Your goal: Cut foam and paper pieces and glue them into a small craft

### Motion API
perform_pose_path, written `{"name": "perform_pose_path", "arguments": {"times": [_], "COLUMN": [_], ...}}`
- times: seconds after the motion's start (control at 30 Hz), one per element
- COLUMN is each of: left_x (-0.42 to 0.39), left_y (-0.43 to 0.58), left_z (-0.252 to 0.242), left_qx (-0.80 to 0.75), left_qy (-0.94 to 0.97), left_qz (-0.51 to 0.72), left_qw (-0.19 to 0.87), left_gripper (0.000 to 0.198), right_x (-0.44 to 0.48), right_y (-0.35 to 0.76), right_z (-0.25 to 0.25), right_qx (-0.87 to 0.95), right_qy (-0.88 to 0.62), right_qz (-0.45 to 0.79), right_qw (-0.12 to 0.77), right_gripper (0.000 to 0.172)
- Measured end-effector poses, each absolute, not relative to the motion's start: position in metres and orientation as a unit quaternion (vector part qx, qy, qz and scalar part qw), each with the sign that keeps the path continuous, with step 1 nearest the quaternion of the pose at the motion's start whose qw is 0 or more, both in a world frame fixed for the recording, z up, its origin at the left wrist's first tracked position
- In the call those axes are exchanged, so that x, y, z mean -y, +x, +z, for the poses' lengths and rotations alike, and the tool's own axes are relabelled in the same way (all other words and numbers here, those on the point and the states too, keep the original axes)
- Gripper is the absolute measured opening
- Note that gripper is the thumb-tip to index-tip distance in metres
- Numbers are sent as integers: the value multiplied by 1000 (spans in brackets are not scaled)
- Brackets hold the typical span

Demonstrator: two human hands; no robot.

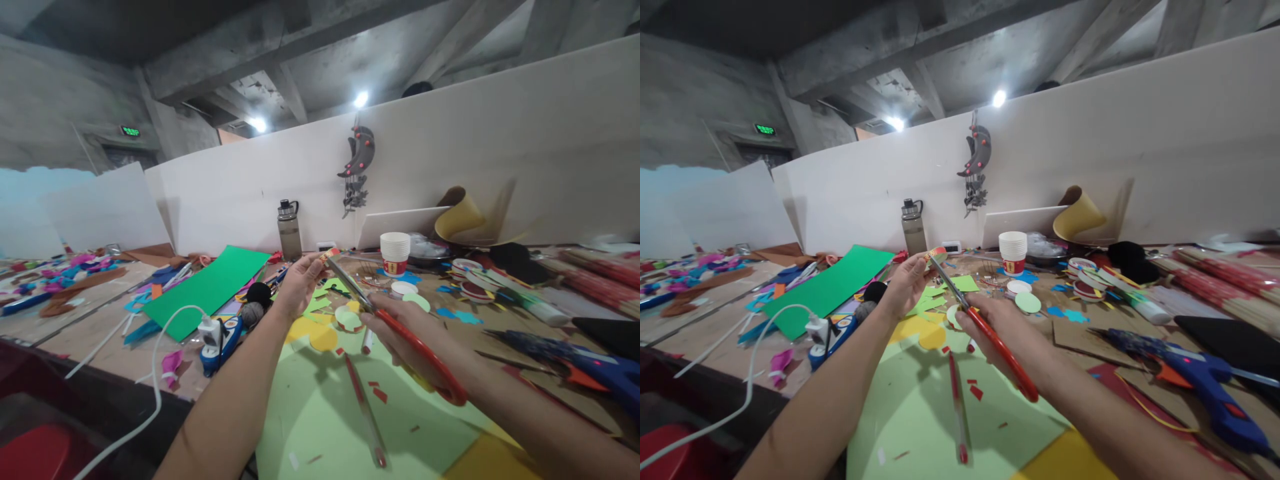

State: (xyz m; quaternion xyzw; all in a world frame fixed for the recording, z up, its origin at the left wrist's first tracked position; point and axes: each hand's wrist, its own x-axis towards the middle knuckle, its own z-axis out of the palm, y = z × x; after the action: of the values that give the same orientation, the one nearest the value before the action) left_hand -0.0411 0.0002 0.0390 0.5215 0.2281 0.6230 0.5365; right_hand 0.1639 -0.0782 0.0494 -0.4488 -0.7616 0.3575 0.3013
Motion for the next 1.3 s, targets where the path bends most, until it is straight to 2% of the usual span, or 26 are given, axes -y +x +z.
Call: {"name": "perform_pose_path", "arguments": {"times": [0.3,0.57,0.83,1.3], "left_x": [0,1,0,0], "left_y": [-41,-41,-41,-41], "left_z": [41,41,40,41], "left_qx": [-223,-230,-232,-229], "left_qy": [526,526,524,524], "left_qz": [622,618,616,616], "left_qw": [536,537,540,542], "left_gripper": [39,39,40,39], "right_x": [80,81,82,86], "right_y": [164,163,164,161], "right_z": [53,53,52,58], "right_qx": [774,755,764,746], "right_qy": [-432,-419,-425,-445], "right_qz": [361,412,374,388], "right_qw": [290,293,311,308], "right_gripper": [23,22,20,22]}}
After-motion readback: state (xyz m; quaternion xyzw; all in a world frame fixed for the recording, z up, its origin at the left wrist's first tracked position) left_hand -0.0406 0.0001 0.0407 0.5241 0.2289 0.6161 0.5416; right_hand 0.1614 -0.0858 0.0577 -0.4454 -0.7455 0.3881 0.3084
